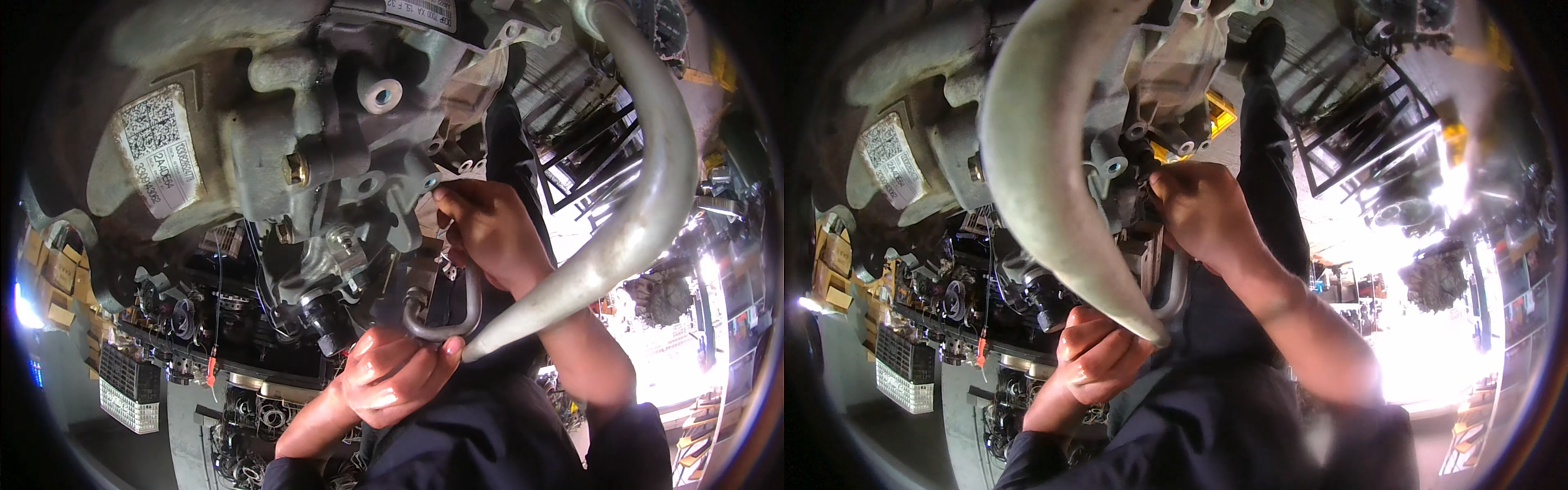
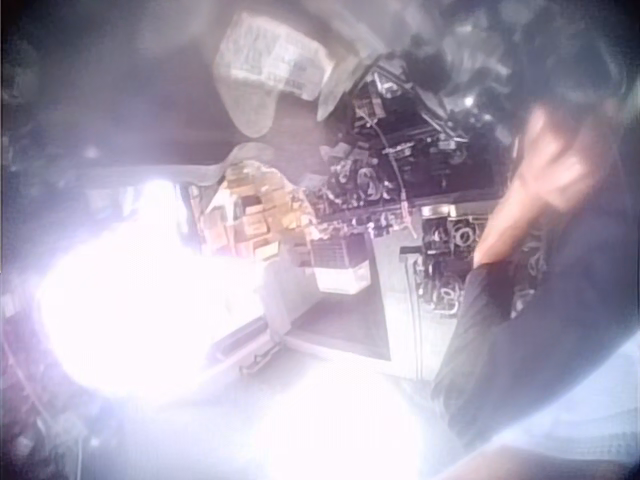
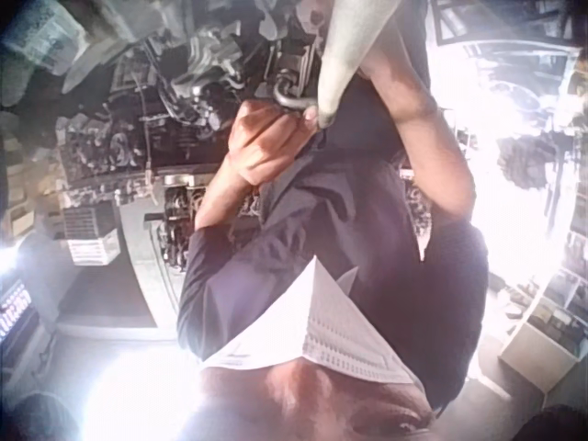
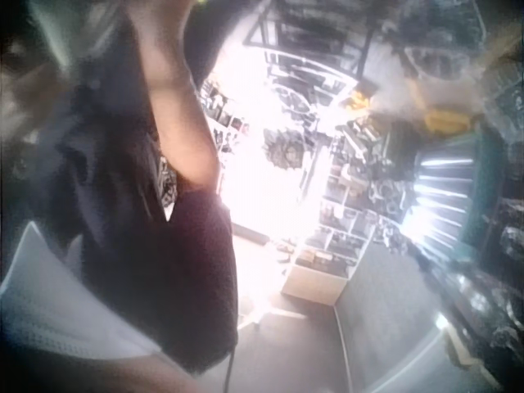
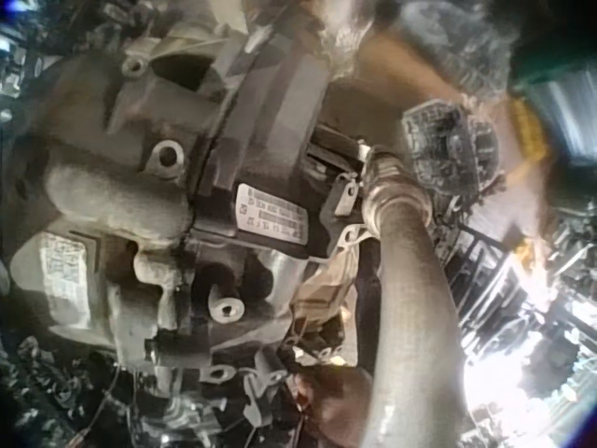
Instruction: The person assembles a transmission by inserting bolts into the casing, attaching a metal pipe, and tightening fasteners. They handle bolts, washers, and a metal pipe while working on the transmission casing in a workshop.
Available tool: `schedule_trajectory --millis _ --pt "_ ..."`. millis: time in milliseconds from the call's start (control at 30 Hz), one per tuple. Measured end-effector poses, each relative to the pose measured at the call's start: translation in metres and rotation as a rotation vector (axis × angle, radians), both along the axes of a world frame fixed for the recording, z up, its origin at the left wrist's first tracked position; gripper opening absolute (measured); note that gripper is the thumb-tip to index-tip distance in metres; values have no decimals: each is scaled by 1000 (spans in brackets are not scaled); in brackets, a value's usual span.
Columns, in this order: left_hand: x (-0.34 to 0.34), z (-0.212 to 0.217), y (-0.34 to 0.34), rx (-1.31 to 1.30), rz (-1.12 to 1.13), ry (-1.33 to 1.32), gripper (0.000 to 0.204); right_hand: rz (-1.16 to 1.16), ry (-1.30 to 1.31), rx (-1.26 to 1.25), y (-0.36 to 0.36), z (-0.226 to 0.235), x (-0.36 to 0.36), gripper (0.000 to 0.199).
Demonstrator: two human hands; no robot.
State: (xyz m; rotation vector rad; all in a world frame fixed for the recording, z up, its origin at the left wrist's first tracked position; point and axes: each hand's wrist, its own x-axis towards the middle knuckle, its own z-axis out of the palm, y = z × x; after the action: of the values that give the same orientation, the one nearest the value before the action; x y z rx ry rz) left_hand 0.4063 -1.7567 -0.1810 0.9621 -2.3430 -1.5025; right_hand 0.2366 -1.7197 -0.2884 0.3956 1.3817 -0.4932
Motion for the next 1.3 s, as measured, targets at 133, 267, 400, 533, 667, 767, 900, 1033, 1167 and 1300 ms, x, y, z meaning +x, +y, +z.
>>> schedule_trajectory --millis 133,267,400,533,667,767,900,1033,1167,1300 --pt "2 -10 5 20 66 75 26 -23 -138 -52 5 -11 -1 23" --pt "2 -19 7 -79 98 177 27 748 373 -628 14 -23 1 16" --pt "3 -24 8 -88 130 211 25 1262 589 -913 11 -31 -1 7" --pt "6 -27 14 -120 179 213 25 1004 458 -799 11 -29 -1 6" --pt "15 -24 23 -207 143 152 33 1279 754 -823 16 -31 9 10" --pt "18 -23 28 -259 114 133 38 1351 528 -871 16 -31 6 7" --pt "11 -29 26 -218 117 197 35 871 381 -450 7 -27 4 12" --pt "8 -18 0 -3 63 210 36 790 365 -427 -1 -27 6 19" --pt "30 23 -38 99 -154 179 48 515 323 -168 4 -24 21 13" --pt "48 22 -47 -267 194 -259 43 500 600 -383 11 -30 39 13"
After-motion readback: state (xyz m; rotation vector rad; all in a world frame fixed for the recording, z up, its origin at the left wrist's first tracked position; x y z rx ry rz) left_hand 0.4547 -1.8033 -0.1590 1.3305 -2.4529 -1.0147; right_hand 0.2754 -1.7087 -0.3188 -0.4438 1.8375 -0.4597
